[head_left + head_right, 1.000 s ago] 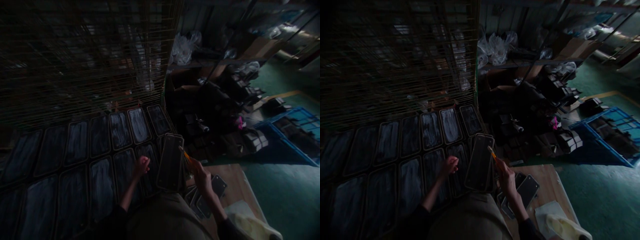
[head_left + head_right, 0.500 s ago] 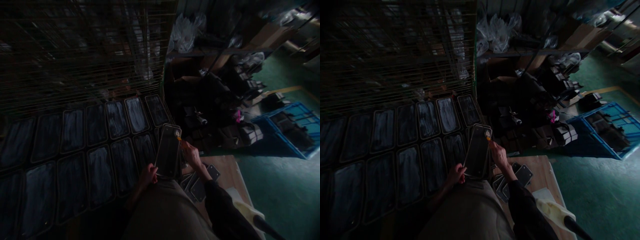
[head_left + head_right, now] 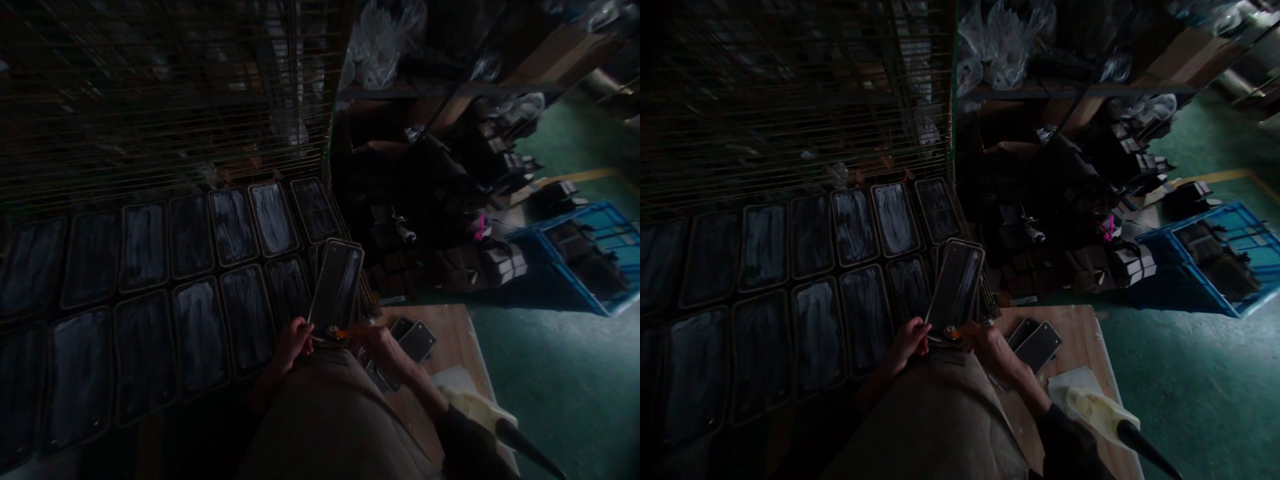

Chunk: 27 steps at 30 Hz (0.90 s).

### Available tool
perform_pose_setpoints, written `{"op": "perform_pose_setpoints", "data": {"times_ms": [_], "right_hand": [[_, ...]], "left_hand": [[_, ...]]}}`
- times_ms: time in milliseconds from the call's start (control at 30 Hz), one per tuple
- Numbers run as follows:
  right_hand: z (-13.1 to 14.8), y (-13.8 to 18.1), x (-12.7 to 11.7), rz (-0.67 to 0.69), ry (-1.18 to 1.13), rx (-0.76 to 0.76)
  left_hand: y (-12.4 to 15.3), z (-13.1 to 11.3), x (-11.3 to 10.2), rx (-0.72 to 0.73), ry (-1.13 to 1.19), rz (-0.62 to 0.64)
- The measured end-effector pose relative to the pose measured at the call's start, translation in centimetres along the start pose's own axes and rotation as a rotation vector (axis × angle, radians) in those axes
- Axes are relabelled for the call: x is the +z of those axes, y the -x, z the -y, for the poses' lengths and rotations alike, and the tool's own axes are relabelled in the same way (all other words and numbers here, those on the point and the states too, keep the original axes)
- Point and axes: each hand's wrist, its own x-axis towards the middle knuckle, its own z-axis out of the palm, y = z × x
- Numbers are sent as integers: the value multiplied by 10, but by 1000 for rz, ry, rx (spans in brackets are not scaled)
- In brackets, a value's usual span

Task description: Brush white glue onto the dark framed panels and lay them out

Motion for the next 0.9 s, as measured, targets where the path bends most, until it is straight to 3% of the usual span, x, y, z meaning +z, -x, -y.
{"op": "perform_pose_setpoints", "data": {"times_ms": [67, 200, 333, 433, 600, 700, 800, 900], "right_hand": [[-13, -26, -18, 0, -110, 20], [-32, -81, -55, -210, -132, -45], [-31, -112, -76, -451, 48, -155], [-25, -119, -76, -553, 257, -214], [-26, -100, -45, -445, 462, -243], [-27, -70, -22, -283, 406, -243], [-20, -53, -18, -154, 278, -208], [-9, -67, -32, -266, 226, -206]], "left_hand": [[0, -2, 0, 51, -40, 3], [-2, -3, -2, 82, -100, 15], [-4, 0, -3, 87, -130, 19], [-6, 2, -4, 86, -111, 18], [-5, 3, -5, 71, -115, 7], [-6, 6, -6, 93, -92, 10], [-6, 11, -7, 122, -66, 20], [-6, 12, -7, 123, -63, 24]]}}
